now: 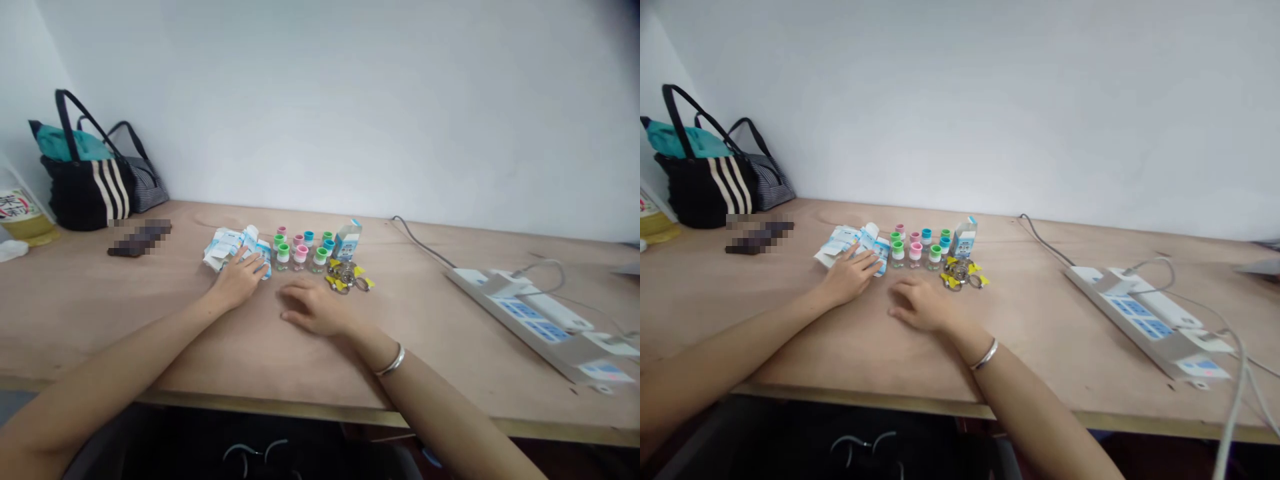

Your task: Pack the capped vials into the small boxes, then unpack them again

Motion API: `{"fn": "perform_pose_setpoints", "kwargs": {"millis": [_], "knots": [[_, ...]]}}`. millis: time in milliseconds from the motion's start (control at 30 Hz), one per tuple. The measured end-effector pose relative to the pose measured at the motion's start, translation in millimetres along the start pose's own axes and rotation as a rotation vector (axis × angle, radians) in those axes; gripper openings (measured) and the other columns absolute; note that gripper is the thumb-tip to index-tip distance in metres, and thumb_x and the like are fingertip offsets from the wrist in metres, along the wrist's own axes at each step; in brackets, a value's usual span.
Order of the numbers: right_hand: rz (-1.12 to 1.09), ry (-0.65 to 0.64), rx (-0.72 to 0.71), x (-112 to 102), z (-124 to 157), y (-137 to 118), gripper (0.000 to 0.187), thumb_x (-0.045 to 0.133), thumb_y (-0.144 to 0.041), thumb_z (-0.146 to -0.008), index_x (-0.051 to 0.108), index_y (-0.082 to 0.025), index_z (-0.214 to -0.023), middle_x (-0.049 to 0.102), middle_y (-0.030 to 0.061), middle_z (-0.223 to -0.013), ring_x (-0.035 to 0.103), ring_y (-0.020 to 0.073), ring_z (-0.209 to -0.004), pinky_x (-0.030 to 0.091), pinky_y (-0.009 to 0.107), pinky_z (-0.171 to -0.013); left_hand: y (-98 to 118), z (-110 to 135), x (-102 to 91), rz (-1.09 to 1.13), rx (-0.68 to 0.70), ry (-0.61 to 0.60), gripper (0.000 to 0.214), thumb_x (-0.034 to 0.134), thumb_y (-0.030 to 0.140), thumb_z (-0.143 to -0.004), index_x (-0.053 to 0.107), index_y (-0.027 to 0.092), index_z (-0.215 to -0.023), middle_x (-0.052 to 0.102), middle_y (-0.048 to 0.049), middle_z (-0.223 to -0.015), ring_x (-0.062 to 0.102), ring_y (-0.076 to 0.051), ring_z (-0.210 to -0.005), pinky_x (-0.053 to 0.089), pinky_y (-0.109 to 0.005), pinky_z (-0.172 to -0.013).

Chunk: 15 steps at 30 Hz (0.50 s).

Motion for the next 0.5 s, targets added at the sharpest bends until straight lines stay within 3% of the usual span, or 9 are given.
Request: {"fn": "perform_pose_setpoints", "kwargs": {"millis": [100,233,400,500], "knots": [[-0.011,-0.134,0.016,10.0,5.3,-1.5,0.061,0.051,-0.052,-0.082,0.045,-0.017,-0.133,0.041,0.0134,-0.140,0.037,0.0262,-0.129,0.030,0.044,-0.106,1.2,-1.6,6.4,-0.105,0.072,-0.018,0.037,0.038,0.007,-0.084,0.058,0.015,-0.114,0.065,-0.0106,-0.105,0.055,-0.023,-0.110,0.026,-0.045,-0.108],[0.010,-0.256,0.117,12.4,9.2,5.3,0.069,0.041,-0.061,-0.084,0.034,-0.021,-0.140,0.026,0.0100,-0.148,0.021,0.0286,-0.137,0.014,0.051,-0.111,2.7,1.0,8.0,-0.200,0.131,0.046,0.035,0.037,0.006,-0.086,0.056,0.010,-0.116,0.065,-0.0131,-0.106,0.059,-0.021,-0.103,0.034,-0.041,-0.104],[0.001,-0.255,0.132,12.1,8.3,5.5,0.069,0.042,-0.062,-0.083,0.036,-0.022,-0.139,0.028,0.0099,-0.147,0.022,0.0296,-0.136,0.015,0.052,-0.110,-2.1,3.8,-0.7,-0.176,0.093,0.164,0.039,0.037,0.005,-0.087,0.051,0.016,-0.122,0.065,-0.0111,-0.104,0.061,-0.020,-0.097,0.045,-0.036,-0.093],[-0.001,-0.220,0.107,11.1,7.8,6.6,0.069,0.046,-0.060,-0.082,0.039,-0.020,-0.137,0.033,0.0115,-0.145,0.027,0.0303,-0.134,0.019,0.051,-0.110,-12.6,4.8,-15.2,-0.102,0.003,0.385,0.031,0.039,0.009,-0.088,0.054,0.017,-0.114,0.066,-0.0097,-0.099,0.063,-0.019,-0.093,0.048,-0.032,-0.087]]}}
Point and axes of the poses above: each hand's wrist, its own z-axis away from the middle knuckle, its own x-axis out of the palm, y = z × x, the point moved 4 cm from there along -z, towards the middle knuckle
